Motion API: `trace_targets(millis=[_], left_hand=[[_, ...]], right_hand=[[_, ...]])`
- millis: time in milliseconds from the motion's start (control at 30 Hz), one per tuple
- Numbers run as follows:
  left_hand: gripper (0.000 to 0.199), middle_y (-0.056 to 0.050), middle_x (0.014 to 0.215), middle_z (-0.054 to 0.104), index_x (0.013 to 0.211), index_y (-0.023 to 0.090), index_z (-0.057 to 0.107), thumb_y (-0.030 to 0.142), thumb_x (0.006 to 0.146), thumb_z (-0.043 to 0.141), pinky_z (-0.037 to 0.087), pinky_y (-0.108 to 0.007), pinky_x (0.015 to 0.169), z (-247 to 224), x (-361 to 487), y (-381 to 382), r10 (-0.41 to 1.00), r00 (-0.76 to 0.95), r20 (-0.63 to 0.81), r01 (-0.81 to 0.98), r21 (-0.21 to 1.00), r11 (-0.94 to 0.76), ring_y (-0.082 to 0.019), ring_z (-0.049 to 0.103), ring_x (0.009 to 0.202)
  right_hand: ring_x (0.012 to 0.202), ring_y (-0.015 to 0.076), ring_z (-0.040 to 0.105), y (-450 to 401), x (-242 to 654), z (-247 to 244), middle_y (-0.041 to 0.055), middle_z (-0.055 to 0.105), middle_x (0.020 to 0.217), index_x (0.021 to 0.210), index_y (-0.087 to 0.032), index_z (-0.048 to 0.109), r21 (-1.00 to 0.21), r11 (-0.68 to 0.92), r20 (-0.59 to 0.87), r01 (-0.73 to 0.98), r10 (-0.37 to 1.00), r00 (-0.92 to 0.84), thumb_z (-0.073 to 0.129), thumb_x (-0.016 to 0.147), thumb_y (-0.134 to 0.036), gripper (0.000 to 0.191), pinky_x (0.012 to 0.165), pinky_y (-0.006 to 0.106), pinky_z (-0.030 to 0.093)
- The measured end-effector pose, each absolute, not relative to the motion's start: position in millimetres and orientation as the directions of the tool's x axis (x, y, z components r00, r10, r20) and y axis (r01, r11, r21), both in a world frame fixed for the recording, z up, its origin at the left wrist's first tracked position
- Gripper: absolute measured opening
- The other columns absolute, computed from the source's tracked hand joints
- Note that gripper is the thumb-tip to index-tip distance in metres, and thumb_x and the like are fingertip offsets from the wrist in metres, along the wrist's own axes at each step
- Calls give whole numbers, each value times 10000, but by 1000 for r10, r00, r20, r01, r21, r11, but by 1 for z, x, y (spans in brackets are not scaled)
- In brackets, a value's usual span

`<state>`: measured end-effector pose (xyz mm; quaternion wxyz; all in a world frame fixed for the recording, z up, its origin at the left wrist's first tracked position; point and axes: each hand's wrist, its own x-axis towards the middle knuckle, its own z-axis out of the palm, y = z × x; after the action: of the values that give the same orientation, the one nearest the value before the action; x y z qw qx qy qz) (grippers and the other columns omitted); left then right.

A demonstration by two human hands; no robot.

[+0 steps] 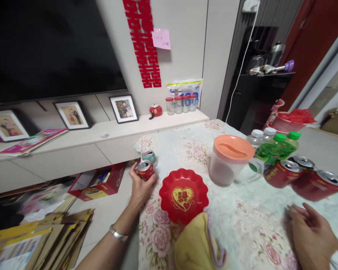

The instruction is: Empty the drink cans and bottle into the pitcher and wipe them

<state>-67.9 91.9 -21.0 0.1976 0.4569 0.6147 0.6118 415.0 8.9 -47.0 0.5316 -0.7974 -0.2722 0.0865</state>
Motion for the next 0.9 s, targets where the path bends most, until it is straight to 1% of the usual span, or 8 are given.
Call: trace_targets(millis=[133, 200, 300, 367, 467, 600, 800, 900], left_hand=[[802, -142, 1338, 516, 1317, 208, 373, 333, 651, 801, 445, -484, 1103, 1, -53, 76, 770, -525, 362, 348, 917, -194, -283, 590, 1218], [775, -121, 1281, 564, 1298, 213, 395, 337, 650, 801, 480, -458, 1061, 15, -38, 63, 811, -489, 322, 299, 935, -191, -273, 624, 1163], [764, -96, 1223, 614, 1309, 223, 387, 344, 672, 793, 513, -423, 1007, 30, -12, 47, 904, -377, 199, 140, 978, -157, -245, 662, 1084], [746, -91, 1213, 627, 1299, 226, 395, 327, 675, 790, 521, -419, 991, 31, 3, 42, 959, -262, 113, 62, 993, -100, -246, 669, 1075], [727, -100, 1245, 622, 1284, 225, 401, 283, 667, 781, 499, -439, 1025, 20, 17, 46, 988, -147, 38, 34, 999, -33, -264, 655, 1123], [732, -104, 1256, 611, 1296, 231, 349, 287, 692, 759, 476, -459, 1046, -2, 21, 63, 993, -118, -24, 40, 999, 29, -266, 644, 1134], [699, -79, 1270, 589, 1271, 244, 350, 292, 696, 744, 449, -429, 1079, -14, 19, 82, 997, -58, 58, 101, 993, -52, -249, 603, 1192], [673, -67, 1240, 604, 1261, 240, 388, 266, 691, 744, 447, -428, 1082, -13, 21, 85, 996, -38, 86, 172, 982, -78, -245, 608, 1181]], right_hand=[[1093, 388, 696, 12, 405, -33, 149, 727, 971, 1017, -292, 672, -940, -249, 94, 234, 470, 878, 724, 583, -317, 438, 1013, 505, 501], [1045, 363, 710, 13, 407, -37, 114, 720, 942, 1012, -293, 678, -945, -236, 97, 227, 462, 882, 735, 579, -329, 438, 1014, 478, 504], [940, 321, 716, 12, 410, -43, 89, 711, 917, 1020, -279, 695, -937, -249, 108, 247, 466, 878, 748, 604, -372, 429, 991, 477, 510], [888, 302, 708, 11, 412, -45, 75, 705, 894, 1024, -260, 710, -932, -251, 120, 262, 469, 875, 755, 602, -385, 442, 988, 475, 510], [875, 287, 695, 10, 412, -45, 58, 698, 878, 1058, -221, 724, -928, -241, 142, 284, 477, 867, 750, 600, -395, 491, 1025, 469, 492], [898, 310, 696, 10, 412, -45, 77, 703, 903, 1119, -174, 722, -932, -220, 149, 290, 497, 855, 733, 617, -409, 554, 1036, 496, 489], [941, 378, 705, 9, 419, -51, 167, 742, 975, 1075, -229, 738, -923, -230, 152, 310, 522, 840, 759, 668, -394, 440, 989, 521, 511], [867, 383, 714, 8, 420, -57, 161, 747, 933, 1059, -233, 734, -906, -207, 216, 368, 520, 826, 729, 706, -441, 409, 897, 572, 537]])
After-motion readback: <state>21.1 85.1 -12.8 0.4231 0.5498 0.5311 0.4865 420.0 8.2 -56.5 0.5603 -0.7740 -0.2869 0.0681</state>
